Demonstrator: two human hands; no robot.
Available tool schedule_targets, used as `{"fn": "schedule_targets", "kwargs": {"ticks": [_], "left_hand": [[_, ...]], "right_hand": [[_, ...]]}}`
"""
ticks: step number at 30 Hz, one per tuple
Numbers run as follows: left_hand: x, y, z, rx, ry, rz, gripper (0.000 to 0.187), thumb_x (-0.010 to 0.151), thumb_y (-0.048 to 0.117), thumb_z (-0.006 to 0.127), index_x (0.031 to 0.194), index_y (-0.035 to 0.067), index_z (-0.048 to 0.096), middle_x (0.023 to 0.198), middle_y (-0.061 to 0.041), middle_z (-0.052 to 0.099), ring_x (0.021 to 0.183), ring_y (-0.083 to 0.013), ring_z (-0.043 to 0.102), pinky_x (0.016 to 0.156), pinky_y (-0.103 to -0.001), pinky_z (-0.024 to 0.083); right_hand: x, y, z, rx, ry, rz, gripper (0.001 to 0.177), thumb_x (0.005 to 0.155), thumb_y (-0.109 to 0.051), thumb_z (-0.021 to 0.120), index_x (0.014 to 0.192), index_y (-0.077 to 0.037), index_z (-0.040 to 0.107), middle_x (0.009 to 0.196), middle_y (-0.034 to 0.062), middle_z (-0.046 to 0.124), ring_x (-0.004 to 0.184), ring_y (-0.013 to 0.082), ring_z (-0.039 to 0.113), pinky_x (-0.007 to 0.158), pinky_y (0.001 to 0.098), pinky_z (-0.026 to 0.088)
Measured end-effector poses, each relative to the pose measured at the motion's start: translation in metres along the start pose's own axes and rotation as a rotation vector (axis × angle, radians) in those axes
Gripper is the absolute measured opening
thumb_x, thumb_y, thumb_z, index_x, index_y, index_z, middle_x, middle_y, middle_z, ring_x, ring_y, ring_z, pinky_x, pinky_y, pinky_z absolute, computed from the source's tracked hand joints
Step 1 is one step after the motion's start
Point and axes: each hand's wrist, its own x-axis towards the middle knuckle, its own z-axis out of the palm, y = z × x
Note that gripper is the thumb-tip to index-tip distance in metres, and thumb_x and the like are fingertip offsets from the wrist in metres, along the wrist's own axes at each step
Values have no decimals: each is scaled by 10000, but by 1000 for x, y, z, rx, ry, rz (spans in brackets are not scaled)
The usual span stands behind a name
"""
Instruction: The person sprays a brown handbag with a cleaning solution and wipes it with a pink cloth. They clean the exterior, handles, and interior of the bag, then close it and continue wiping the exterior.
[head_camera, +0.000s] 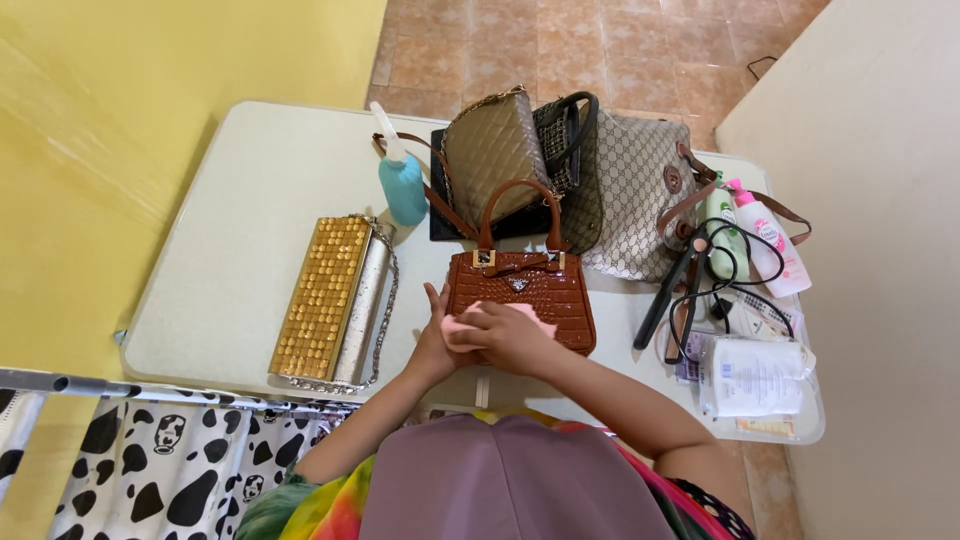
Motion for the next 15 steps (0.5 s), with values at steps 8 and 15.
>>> {"fn": "schedule_targets", "kwargs": {"ticks": [8, 15], "left_hand": [[-7, 27, -15, 1, -8, -46, 1619, 624, 427, 967, 1519, 45, -327, 1654, -237, 142, 1443, -484, 321, 1186, -564, 372], [-9, 42, -19, 6, -45, -65, 1617, 625, 467, 969, 1529, 36, -300, 1662, -234, 105, 1479, -474, 246, 1214, -565, 323]], "right_hand": [[-41, -5, -55, -47, -123, 79, 488, 777, -45, 677, 1185, -308, 716, 1246, 14, 678, 1091, 380, 628, 906, 461, 538], [-128, 38, -102, 186, -116, 404, 371, 772, -3, 732, 1030, -256, 814, 1184, 53, 745, 1106, 436, 650, 900, 533, 530]]}}
